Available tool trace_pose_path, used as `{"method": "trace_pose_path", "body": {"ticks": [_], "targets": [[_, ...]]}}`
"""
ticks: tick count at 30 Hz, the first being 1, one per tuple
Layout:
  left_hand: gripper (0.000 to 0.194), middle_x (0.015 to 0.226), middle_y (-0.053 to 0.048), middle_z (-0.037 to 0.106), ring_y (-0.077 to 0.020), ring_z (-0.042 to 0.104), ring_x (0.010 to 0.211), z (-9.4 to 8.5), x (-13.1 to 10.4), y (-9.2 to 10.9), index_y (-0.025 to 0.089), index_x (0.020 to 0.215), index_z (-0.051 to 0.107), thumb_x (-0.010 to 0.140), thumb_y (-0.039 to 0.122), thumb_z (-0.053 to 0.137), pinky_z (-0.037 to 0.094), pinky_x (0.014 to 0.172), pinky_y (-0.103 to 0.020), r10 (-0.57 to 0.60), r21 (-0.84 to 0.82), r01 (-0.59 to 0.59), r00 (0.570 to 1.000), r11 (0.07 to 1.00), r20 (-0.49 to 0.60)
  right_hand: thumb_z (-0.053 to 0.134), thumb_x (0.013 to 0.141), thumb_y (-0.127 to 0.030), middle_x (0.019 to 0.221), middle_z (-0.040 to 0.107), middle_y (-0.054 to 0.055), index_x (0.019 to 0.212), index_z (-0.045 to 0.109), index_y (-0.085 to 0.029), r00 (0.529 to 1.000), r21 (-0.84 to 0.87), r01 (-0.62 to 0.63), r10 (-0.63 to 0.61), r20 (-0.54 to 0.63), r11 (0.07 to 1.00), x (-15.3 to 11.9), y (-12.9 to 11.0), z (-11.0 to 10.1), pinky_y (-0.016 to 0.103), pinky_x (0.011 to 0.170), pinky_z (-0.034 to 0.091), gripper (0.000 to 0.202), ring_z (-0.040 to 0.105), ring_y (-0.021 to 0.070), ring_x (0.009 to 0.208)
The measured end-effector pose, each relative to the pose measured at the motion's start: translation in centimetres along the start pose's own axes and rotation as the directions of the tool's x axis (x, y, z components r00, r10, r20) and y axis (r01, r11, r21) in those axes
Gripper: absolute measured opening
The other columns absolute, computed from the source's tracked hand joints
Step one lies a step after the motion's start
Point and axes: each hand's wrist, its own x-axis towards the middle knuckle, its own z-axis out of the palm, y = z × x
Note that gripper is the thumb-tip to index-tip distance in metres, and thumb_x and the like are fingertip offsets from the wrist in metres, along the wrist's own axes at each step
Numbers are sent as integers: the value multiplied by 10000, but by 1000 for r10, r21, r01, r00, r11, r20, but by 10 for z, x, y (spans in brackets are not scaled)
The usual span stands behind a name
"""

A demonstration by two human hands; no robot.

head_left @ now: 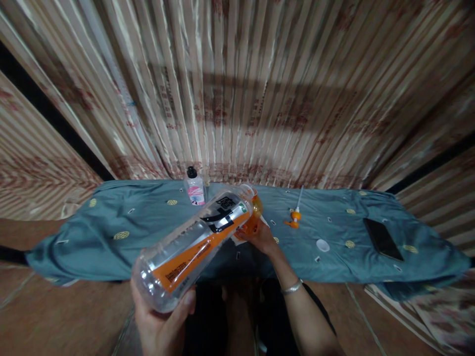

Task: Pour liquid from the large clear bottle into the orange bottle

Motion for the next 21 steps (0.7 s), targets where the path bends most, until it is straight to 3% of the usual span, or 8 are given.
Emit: {"method": "trace_pose_path", "body": {"ticks": [5,13,21], "targets": [[1003,955,-28,784,-124,610,554,-1,2,5,183,1398,710,560,448,1193,464,450,-211,-55,-70,56,998,996,16,1045,685,-500,1213,892,97,1238,777,-273,1000,37,-6,5,22,999,-2,-3,0,661,1157,660,655,853,453,1241],[1167,908,-8,761,-133,581,541,1,-1,8,190,1605,652,613,511,1175,470,440,-236,-65,-47,67,997,997,34,1046,699,-511,1229,898,105,1287,777,-260,1000,7,-22,22,9,1000,-2,0,1,665,1170,654,694,852,466,1261],[1159,969,-26,774,-133,591,588,4,-4,11,204,1622,666,620,478,1180,468,448,-220,-70,-58,72,997,996,24,1059,718,-465,1126,904,75,1214,773,-281,1000,-43,-29,28,-10,999,-3,-1,0,694,1109,681,601,873,464,1158]]}}
